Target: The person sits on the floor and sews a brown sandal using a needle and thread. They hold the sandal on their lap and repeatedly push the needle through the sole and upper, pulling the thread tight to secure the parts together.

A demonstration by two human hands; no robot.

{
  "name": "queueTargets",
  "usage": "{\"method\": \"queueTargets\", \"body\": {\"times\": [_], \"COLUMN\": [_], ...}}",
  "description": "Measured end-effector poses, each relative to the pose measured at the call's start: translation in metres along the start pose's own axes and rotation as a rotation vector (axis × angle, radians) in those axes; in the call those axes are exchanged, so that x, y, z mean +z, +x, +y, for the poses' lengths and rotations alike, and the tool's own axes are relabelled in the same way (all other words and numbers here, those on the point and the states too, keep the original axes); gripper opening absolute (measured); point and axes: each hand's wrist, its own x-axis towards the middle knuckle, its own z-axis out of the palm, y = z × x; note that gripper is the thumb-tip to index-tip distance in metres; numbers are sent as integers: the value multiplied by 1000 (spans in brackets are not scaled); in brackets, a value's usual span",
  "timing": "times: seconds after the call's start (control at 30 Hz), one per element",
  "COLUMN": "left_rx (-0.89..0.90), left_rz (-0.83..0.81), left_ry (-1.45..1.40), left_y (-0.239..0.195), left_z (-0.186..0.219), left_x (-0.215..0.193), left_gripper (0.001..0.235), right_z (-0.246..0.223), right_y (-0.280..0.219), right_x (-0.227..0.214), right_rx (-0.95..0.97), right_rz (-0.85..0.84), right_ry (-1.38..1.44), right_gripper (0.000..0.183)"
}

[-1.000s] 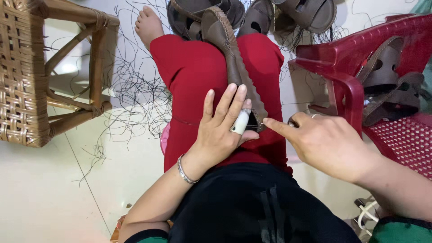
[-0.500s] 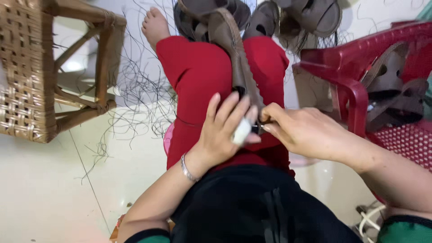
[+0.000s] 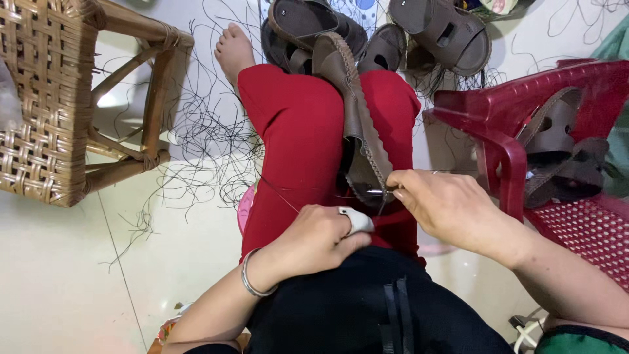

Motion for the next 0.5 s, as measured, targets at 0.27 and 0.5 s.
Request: {"method": "queueTargets", "body": {"times": [0.27, 0.5], "left_rx": [-221, -361], "left_rz": [321, 75], "left_ry": [-986, -296], "left_y": [14, 22], "left_z": [-17, -10], "left_x": [27, 35], "left_gripper": [10, 38], "right_z": [17, 8], "right_y": [-8, -20], "right_x": [25, -8], "right_rx": [-117, -222], "right_rz": [185, 223], "right_ry": [12, -291], "right_gripper": [22, 24]}}
